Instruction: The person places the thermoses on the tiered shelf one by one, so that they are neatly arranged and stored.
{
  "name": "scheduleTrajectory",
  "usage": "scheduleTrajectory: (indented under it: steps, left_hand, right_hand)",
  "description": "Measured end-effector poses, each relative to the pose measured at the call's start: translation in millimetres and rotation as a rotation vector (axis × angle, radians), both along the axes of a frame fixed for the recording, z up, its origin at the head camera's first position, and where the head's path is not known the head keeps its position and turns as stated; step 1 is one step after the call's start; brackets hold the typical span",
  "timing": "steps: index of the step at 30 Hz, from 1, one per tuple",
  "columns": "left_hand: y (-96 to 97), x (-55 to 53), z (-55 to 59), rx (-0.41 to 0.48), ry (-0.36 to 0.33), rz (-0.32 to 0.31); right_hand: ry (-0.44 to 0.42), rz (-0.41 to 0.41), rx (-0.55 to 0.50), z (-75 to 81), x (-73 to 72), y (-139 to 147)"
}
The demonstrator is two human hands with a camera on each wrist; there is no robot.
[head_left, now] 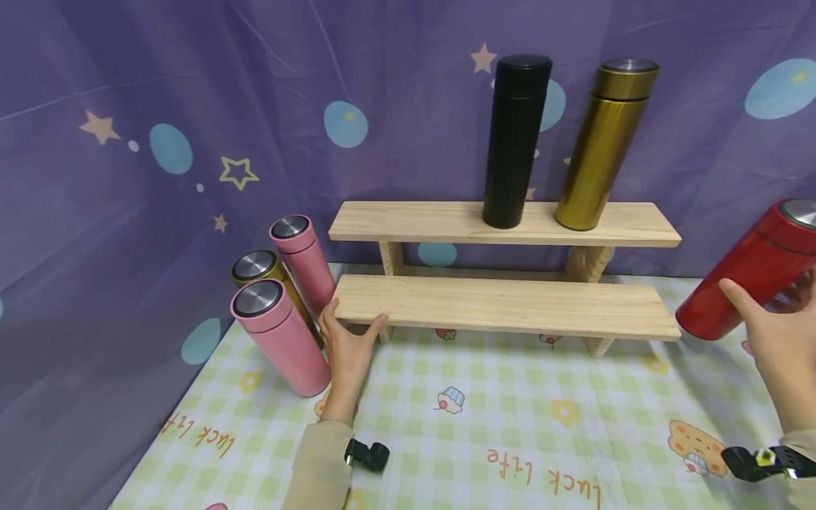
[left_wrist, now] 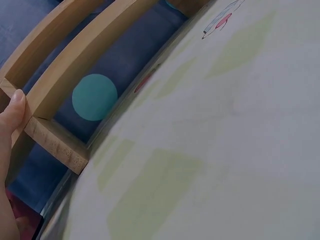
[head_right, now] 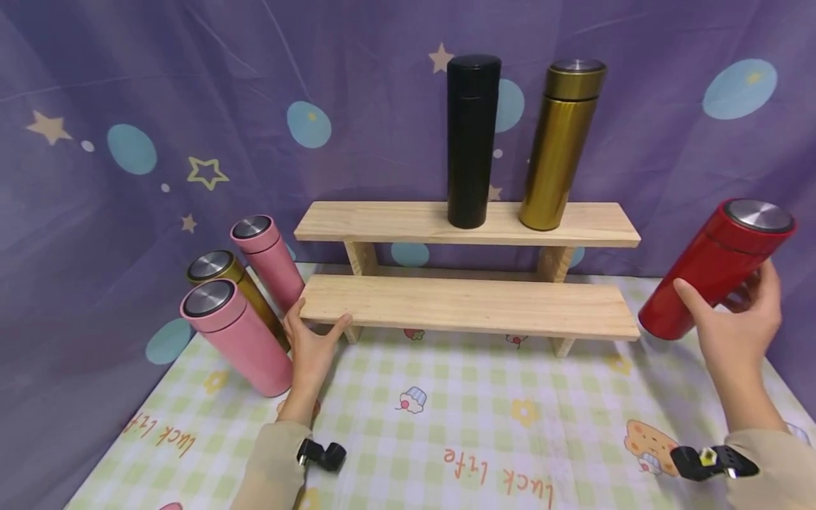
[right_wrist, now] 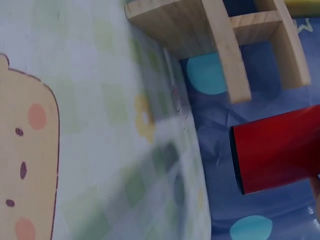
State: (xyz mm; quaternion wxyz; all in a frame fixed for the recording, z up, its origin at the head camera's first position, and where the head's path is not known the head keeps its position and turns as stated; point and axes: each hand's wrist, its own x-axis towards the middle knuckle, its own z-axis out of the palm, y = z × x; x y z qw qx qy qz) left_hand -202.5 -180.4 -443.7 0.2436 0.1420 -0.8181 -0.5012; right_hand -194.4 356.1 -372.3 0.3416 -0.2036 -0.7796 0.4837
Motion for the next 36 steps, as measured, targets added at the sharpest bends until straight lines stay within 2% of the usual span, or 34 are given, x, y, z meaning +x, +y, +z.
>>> scheduleTrajectory:
  steps: [4, 17, 23, 31, 36]
  left_hand:
    - [0.4, 0.1, -0.4, -0.002, 0.008, 0.012]
    - [1.5, -0.2, -3.6, 0.014, 0.008, 0.049]
    - [1.5, -1.4, -3.8, 0.001, 0.023, 0.051]
    - [1.7, -1.9, -3.9, 0.007, 0.025, 0.045]
    - [0.5, -1.8, -4.2, 0.007, 0.023, 0.037]
  right_hand:
    - [-0.009, 0.003, -0.012, 8.3, 4.9, -4.0]
    - [0.068, 0.046, -0.069, 20.3, 14.6, -18.0]
    - [0.140, 0.080, -0.100, 27.5, 18.4, -27.5]
    - [0.271, 0.147, 0.011, 32.9, 24.1, -44.1]
    - [0.314, 0.154, 0.018, 34.5, 27.7, -55.8]
